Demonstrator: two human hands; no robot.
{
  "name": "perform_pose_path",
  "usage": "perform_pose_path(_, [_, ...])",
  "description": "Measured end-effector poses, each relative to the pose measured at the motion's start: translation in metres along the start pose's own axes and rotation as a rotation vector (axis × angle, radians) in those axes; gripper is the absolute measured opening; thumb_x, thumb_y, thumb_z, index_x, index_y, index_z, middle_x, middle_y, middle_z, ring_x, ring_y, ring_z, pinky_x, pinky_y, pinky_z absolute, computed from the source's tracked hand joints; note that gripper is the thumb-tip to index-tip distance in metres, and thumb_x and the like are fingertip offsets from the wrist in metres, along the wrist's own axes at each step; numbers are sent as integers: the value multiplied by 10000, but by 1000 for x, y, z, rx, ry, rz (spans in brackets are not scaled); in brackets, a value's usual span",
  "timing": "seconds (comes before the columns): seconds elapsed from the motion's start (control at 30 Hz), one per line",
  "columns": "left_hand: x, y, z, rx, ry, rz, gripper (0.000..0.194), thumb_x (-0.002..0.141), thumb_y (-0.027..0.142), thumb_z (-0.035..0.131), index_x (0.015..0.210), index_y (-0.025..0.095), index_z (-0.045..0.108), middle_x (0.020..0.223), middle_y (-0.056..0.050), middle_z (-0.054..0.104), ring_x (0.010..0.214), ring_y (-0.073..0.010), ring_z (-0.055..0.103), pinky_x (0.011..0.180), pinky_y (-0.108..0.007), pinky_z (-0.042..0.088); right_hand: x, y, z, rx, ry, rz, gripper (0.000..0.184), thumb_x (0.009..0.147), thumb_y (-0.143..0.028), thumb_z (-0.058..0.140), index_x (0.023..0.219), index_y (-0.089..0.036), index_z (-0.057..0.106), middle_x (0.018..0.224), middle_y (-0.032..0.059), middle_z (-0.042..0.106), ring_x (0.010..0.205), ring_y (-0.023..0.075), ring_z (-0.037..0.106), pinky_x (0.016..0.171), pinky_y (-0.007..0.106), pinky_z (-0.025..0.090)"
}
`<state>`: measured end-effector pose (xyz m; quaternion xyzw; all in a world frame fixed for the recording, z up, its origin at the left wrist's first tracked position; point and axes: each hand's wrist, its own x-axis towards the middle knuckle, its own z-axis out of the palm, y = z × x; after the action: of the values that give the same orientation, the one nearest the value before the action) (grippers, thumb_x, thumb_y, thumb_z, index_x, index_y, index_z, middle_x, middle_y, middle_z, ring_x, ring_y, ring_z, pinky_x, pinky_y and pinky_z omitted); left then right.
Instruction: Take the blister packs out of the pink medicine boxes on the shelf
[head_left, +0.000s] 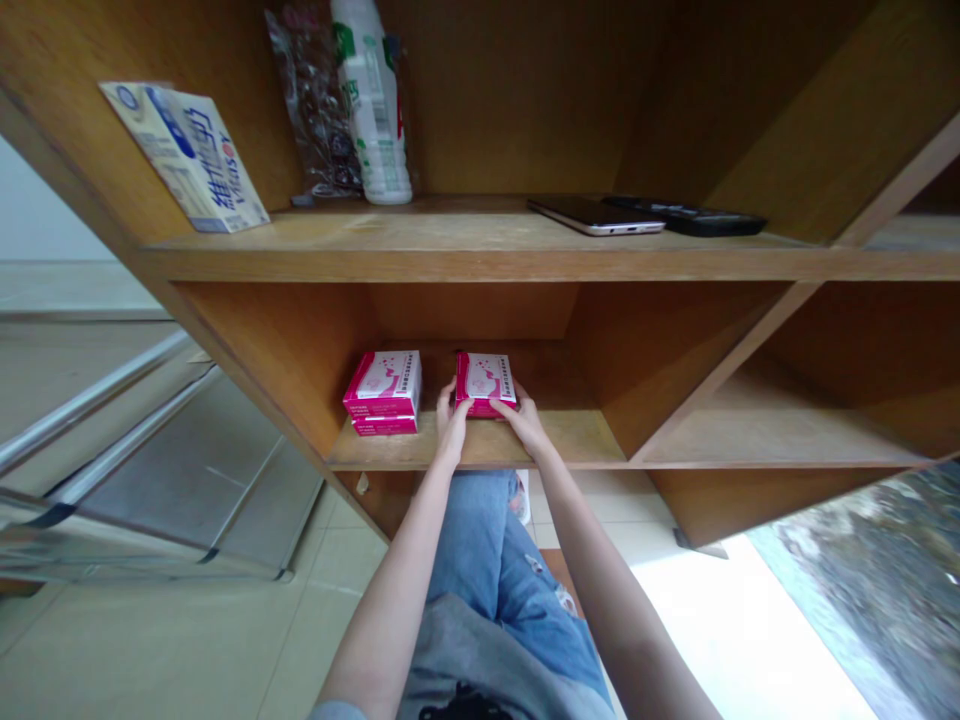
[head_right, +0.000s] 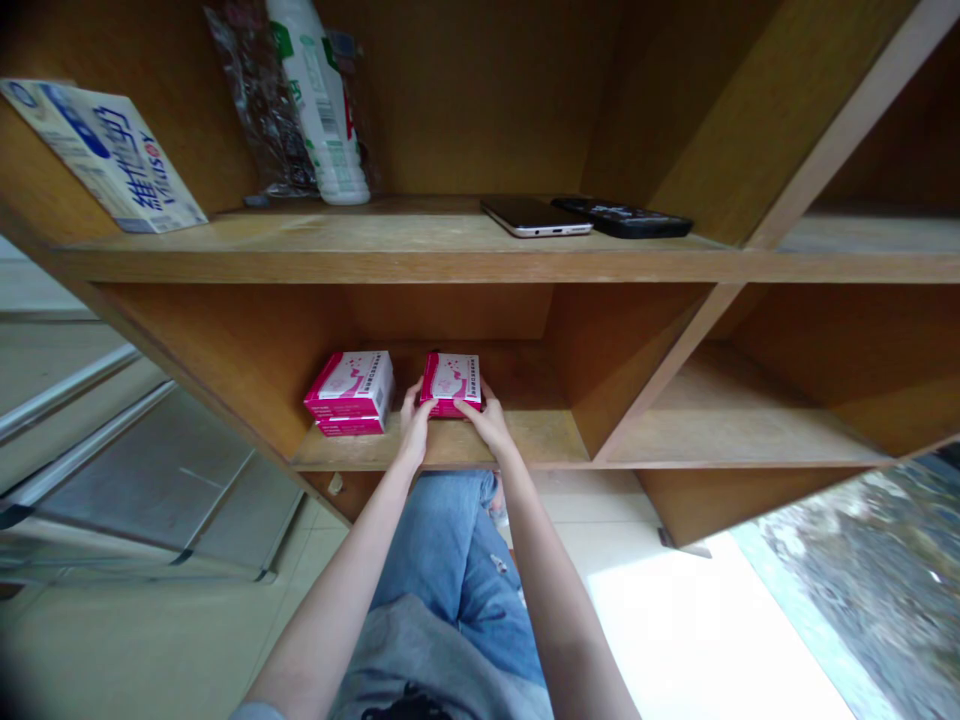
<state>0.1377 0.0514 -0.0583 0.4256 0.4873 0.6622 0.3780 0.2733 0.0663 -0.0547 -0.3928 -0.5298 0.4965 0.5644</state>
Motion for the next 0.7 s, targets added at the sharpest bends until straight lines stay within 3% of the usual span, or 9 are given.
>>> perform_pose_path(0.13, [3, -4, 0, -68, -23, -22, 455, 714, 165, 584, 1167, 204, 564, 1260, -69, 586, 1140, -217, 556, 958, -350, 443, 0, -1, -1, -64, 13, -62, 666, 703, -342, 701, 1308, -190, 468, 1249, 83, 594, 1137, 223, 556, 1026, 361, 381])
perform_pose_path(0.33, [6, -7, 0, -155, -5, -23, 519, 646, 95, 571, 1146, 227, 620, 1256, -36, 602, 1131, -208, 562, 970, -328, 430, 0, -4, 0, -98, -23, -56, 687, 700, -309, 678, 1334, -194, 440, 1303, 67, 559, 1200, 231, 510, 1067, 360, 328])
perform_pose_path(0.7, [5, -4, 0, -181, -79, -38, 555, 683, 114, 576, 1227, 227, 580, 1306, -29, 565, 1212, -223, 507, 1039, -356, 371, 0, 0, -2, -59, -55, -34, 784, 706, -323, 684, 1402, -219, 338, 1328, 52, 536, 1208, 240, 502, 1044, 372, 378])
